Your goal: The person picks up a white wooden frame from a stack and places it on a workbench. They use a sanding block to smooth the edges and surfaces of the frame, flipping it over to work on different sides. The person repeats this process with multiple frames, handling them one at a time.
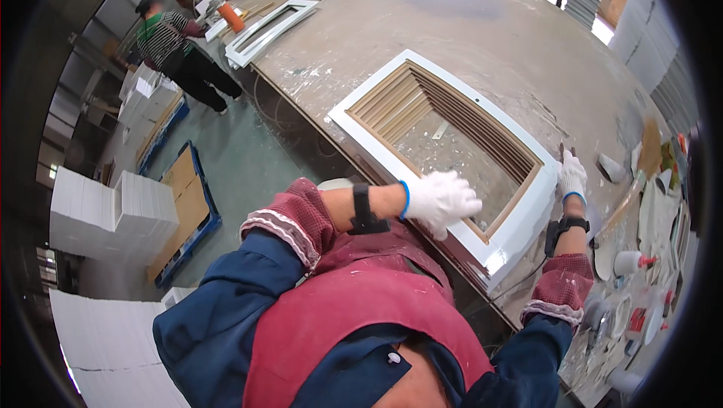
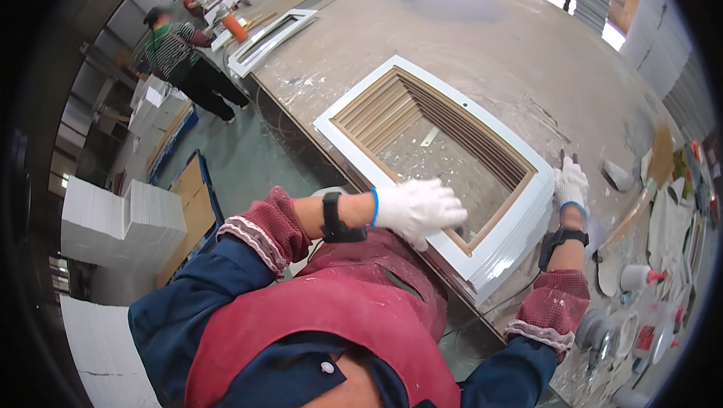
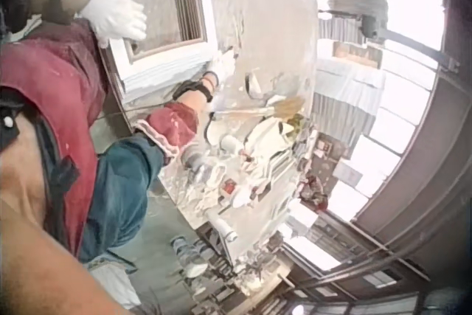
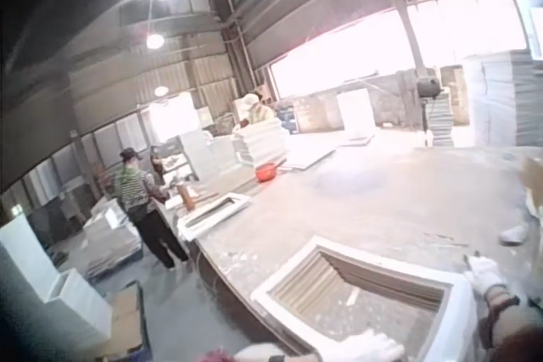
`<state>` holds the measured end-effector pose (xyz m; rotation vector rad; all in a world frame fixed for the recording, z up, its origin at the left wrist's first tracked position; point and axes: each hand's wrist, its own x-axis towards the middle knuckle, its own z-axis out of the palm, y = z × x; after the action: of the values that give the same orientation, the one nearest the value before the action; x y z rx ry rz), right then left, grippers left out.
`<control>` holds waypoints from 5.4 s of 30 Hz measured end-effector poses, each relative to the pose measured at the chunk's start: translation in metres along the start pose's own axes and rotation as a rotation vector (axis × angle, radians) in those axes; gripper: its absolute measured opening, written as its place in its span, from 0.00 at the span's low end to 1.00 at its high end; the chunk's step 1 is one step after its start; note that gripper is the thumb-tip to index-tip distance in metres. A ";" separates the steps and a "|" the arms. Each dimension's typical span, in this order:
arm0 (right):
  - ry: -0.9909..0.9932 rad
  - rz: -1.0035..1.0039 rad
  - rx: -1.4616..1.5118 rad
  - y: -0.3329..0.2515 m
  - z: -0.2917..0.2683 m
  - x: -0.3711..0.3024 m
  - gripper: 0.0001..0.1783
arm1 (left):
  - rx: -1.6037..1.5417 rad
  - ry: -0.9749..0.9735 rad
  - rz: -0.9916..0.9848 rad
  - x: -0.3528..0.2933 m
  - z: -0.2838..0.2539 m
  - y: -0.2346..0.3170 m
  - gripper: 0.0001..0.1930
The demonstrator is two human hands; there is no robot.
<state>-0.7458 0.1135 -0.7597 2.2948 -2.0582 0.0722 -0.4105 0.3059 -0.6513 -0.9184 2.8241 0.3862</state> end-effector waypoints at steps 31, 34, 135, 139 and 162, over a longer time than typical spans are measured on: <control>0.599 -0.193 0.853 -0.111 -0.033 -0.229 0.08 | -0.065 -0.157 -0.068 0.028 0.006 0.004 0.29; 0.636 -0.123 0.733 -0.082 -0.019 -0.151 0.12 | -0.039 -0.217 -0.082 0.030 0.003 0.004 0.30; 0.404 0.176 0.658 -0.037 0.006 -0.143 0.15 | -0.117 -0.140 -0.039 0.021 0.009 0.013 0.30; 0.486 0.046 0.665 -0.057 0.006 -0.168 0.11 | -0.093 -0.173 -0.073 0.020 0.008 0.015 0.33; 0.660 -0.222 0.821 -0.116 -0.046 -0.232 0.10 | -0.143 -0.140 -0.080 0.021 0.008 0.012 0.30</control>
<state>-0.6554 0.3591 -0.7326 2.3210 -1.5485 1.6654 -0.4341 0.3052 -0.6611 -0.9859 2.6516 0.6224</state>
